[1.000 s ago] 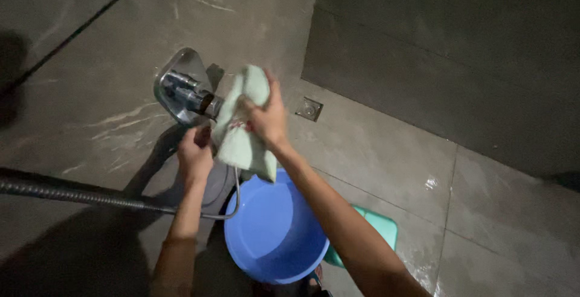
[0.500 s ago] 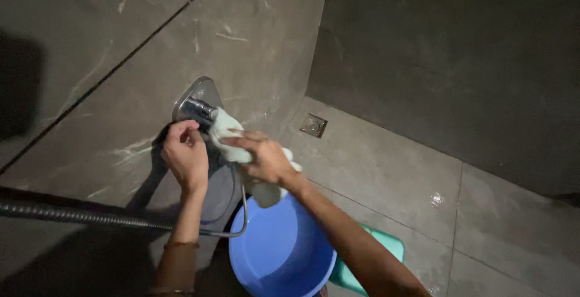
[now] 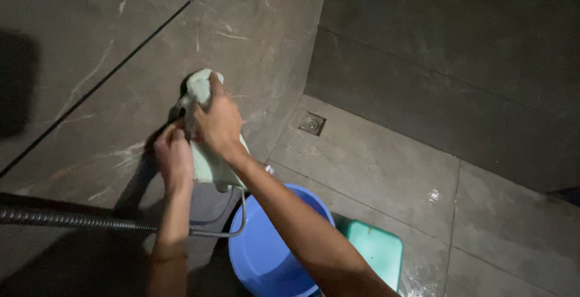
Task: The person cleans a shower mixer and tap with a cloth, wiping the chrome surfaces and handles.
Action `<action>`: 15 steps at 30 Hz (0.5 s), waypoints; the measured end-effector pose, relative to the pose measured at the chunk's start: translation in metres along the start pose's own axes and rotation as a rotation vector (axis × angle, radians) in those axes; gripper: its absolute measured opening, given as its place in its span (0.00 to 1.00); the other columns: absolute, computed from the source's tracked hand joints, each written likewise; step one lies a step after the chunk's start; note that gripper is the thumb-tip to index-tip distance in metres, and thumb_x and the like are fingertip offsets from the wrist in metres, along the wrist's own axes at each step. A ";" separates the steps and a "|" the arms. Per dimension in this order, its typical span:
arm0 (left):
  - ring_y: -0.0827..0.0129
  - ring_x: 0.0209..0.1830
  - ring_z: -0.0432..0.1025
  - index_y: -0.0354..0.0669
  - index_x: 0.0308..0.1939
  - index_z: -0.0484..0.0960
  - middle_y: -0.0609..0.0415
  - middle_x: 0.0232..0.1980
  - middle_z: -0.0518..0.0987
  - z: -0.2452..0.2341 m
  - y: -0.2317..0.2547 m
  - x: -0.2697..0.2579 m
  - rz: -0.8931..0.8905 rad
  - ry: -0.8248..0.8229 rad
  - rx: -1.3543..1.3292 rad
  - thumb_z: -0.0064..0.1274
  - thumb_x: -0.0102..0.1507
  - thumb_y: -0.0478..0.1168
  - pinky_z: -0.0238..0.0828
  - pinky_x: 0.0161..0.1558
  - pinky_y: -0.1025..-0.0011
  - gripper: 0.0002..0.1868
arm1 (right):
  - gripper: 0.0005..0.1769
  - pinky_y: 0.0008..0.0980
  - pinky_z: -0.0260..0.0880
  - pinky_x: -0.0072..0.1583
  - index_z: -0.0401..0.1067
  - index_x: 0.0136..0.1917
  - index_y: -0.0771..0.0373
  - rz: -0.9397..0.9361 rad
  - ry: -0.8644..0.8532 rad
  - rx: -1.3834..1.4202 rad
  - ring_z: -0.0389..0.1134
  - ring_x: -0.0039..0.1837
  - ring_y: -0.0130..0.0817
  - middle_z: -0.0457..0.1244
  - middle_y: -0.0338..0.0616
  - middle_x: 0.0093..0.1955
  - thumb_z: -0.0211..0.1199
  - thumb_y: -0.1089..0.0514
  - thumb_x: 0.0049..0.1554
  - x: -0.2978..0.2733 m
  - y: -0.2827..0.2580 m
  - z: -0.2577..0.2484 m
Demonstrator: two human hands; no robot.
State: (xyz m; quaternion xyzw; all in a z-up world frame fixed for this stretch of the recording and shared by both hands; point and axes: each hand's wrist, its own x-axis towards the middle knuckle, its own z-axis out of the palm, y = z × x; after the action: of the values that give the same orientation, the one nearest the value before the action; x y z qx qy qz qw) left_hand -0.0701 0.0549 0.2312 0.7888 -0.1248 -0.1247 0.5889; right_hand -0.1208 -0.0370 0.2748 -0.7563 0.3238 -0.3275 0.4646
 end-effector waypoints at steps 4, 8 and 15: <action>0.44 0.51 0.79 0.33 0.57 0.83 0.34 0.51 0.83 -0.029 0.021 -0.027 0.458 0.231 0.338 0.49 0.69 0.36 0.74 0.51 0.55 0.15 | 0.48 0.46 0.68 0.69 0.51 0.81 0.75 -0.212 0.069 0.112 0.69 0.67 0.59 0.61 0.70 0.70 0.63 0.56 0.52 -0.039 0.000 0.017; 0.47 0.51 0.80 0.30 0.56 0.83 0.37 0.53 0.84 -0.045 0.018 -0.044 0.689 0.271 0.315 0.51 0.70 0.28 0.76 0.51 0.57 0.12 | 0.52 0.49 0.61 0.73 0.49 0.82 0.76 -0.306 0.110 0.190 0.62 0.72 0.63 0.60 0.71 0.71 0.64 0.56 0.50 -0.053 -0.004 0.023; 0.52 0.54 0.82 0.32 0.59 0.82 0.38 0.54 0.84 -0.043 -0.020 -0.051 0.656 0.257 0.225 0.48 0.71 0.26 0.77 0.53 0.58 0.14 | 0.52 0.48 0.57 0.75 0.46 0.83 0.72 -0.210 0.282 0.205 0.58 0.74 0.62 0.56 0.67 0.77 0.67 0.48 0.58 -0.028 -0.005 0.049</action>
State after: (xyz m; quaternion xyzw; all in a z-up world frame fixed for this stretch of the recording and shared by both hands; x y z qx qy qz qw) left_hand -0.1019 0.1166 0.2262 0.7758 -0.3089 0.1854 0.5181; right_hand -0.0970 0.0115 0.2566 -0.6814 0.2700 -0.5081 0.4524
